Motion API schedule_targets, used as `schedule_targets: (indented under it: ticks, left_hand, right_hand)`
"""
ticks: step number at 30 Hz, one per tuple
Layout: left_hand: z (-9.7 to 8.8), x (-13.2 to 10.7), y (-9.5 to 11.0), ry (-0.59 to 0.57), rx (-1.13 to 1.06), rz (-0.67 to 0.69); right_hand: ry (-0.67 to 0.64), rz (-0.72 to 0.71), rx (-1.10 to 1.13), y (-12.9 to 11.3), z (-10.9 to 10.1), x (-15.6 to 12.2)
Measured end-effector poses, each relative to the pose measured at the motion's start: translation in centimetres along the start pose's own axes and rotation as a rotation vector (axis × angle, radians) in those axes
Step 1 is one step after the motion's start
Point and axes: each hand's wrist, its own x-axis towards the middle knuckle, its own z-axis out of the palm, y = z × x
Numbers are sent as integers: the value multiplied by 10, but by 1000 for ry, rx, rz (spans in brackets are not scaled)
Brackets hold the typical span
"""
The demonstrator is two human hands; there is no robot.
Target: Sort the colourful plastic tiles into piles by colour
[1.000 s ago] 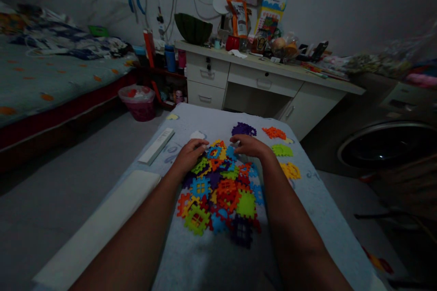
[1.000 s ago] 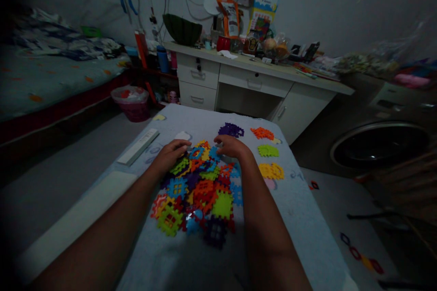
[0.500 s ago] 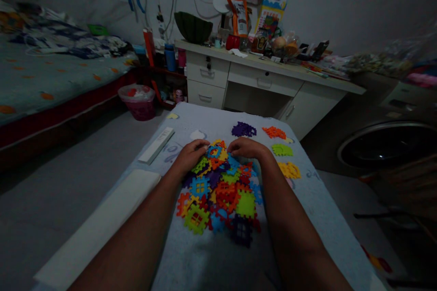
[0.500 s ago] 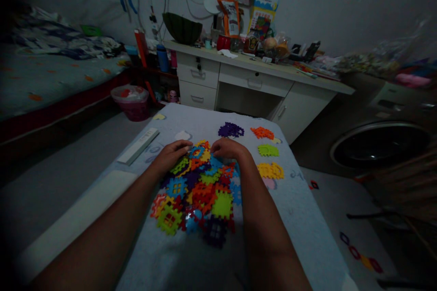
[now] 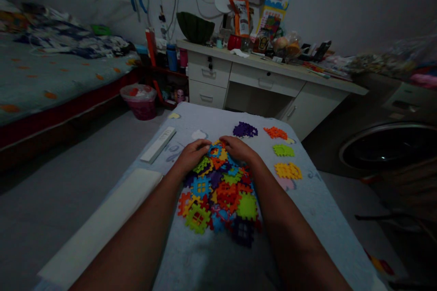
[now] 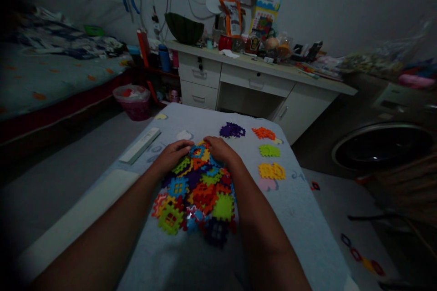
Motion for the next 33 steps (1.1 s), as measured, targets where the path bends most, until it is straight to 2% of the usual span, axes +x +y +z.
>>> schedule_targets:
  ticks: [6, 11, 18, 26, 30, 33]
  left_hand:
    - [1, 2, -2, -3, -21, -6]
    - [2, 1, -1, -16, -63, -17]
    - [1, 2, -2, -35, -2, 7]
    - [0, 2, -3, -60, 61, 9]
    - [-2, 2, -4, -67, 198, 66]
    - [-2, 2, -3, -50, 316, 128]
  right_hand:
    - [80, -16, 143, 2, -2, 0]
    - [0, -120, 292, 2, -15, -3]
    - [-36, -84, 437, -10, -29, -9]
    - [126, -97, 301, -16, -60, -25]
    - [211, -66, 330, -12, -78, -42]
    - [327, -6, 253, -3, -92, -59]
